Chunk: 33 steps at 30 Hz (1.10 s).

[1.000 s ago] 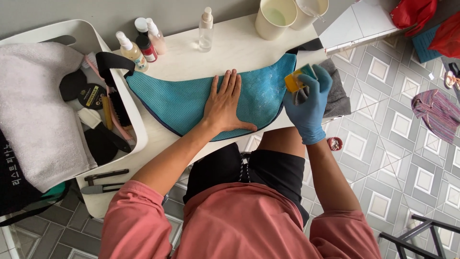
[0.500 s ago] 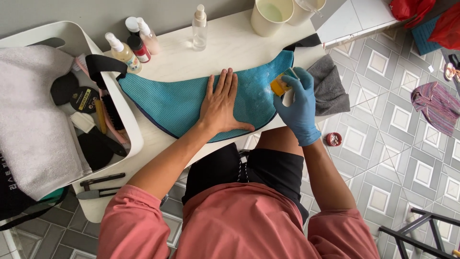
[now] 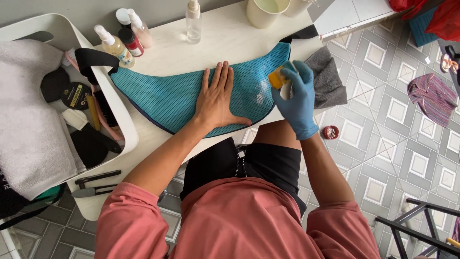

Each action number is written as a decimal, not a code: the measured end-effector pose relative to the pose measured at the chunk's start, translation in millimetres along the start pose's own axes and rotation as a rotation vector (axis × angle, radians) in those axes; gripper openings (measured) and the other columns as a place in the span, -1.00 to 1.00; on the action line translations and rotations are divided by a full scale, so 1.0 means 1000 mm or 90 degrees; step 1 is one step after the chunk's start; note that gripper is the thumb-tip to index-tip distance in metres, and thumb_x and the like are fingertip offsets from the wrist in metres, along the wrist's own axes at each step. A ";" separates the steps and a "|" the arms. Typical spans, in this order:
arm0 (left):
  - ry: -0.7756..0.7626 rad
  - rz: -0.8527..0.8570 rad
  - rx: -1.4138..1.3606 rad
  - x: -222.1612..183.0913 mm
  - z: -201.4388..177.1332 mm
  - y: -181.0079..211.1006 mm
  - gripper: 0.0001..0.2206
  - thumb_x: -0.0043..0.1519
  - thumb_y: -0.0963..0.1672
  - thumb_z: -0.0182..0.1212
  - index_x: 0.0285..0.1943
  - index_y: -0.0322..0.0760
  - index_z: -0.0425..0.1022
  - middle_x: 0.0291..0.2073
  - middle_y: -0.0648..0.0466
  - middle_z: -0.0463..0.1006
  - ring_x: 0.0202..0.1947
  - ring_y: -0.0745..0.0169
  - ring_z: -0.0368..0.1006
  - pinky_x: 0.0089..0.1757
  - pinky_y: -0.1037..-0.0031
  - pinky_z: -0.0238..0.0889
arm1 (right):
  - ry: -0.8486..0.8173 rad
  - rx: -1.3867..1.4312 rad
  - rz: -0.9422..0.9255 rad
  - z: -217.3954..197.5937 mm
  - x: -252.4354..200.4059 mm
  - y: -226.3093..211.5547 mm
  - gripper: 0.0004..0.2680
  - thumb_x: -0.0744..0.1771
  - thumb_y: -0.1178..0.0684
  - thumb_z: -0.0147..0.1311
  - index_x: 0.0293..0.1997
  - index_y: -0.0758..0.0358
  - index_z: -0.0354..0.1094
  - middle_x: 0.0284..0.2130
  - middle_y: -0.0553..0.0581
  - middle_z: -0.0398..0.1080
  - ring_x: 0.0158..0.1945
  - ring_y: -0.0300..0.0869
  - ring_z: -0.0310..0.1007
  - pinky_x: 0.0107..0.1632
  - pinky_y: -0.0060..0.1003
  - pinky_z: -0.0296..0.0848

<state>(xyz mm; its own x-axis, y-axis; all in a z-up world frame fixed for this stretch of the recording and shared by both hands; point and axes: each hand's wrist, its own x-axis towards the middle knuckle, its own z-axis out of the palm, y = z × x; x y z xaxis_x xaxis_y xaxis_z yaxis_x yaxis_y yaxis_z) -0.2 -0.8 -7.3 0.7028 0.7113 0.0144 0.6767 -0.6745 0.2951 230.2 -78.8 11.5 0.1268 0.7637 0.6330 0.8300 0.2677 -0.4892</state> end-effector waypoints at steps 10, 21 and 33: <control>0.093 0.028 0.087 0.005 0.024 -0.009 0.49 -0.29 0.58 -0.01 0.58 -0.56 -0.17 0.56 -0.30 -0.24 0.58 -0.13 -0.40 0.41 -0.06 -0.60 | -0.022 -0.009 -0.012 0.002 0.056 0.034 -0.63 0.24 0.35 0.32 0.12 0.31 0.33 0.12 0.34 0.20 0.27 0.16 0.22 0.24 0.03 0.37; -0.003 0.003 0.005 0.000 -0.003 -0.001 0.44 -0.30 0.53 0.07 0.58 -0.49 -0.11 0.57 -0.29 -0.17 0.58 -0.18 -0.35 0.40 -0.07 -0.67 | 0.003 0.451 0.492 0.024 0.038 0.061 -0.60 0.39 -0.11 0.03 0.33 0.31 0.23 0.02 0.27 0.30 -0.13 -0.08 0.49 -0.21 -0.31 0.64; -0.005 -0.003 0.005 0.000 -0.008 0.001 0.44 -0.30 0.54 0.05 0.57 -0.50 -0.10 0.56 -0.29 -0.14 0.58 -0.18 -0.33 0.40 -0.07 -0.64 | -0.002 0.738 0.623 0.031 0.064 0.057 -0.49 0.30 -0.41 -0.01 0.19 0.19 0.26 -0.17 0.22 0.37 -0.12 0.04 0.54 0.01 0.15 0.60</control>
<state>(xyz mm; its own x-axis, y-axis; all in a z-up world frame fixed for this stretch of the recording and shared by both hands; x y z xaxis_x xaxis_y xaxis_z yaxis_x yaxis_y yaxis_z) -1.5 0.4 0.2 0.7010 0.7131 0.0055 0.6820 -0.6726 0.2872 268.4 3.5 5.7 0.3558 0.9102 -0.2121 -0.4515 -0.0314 -0.8917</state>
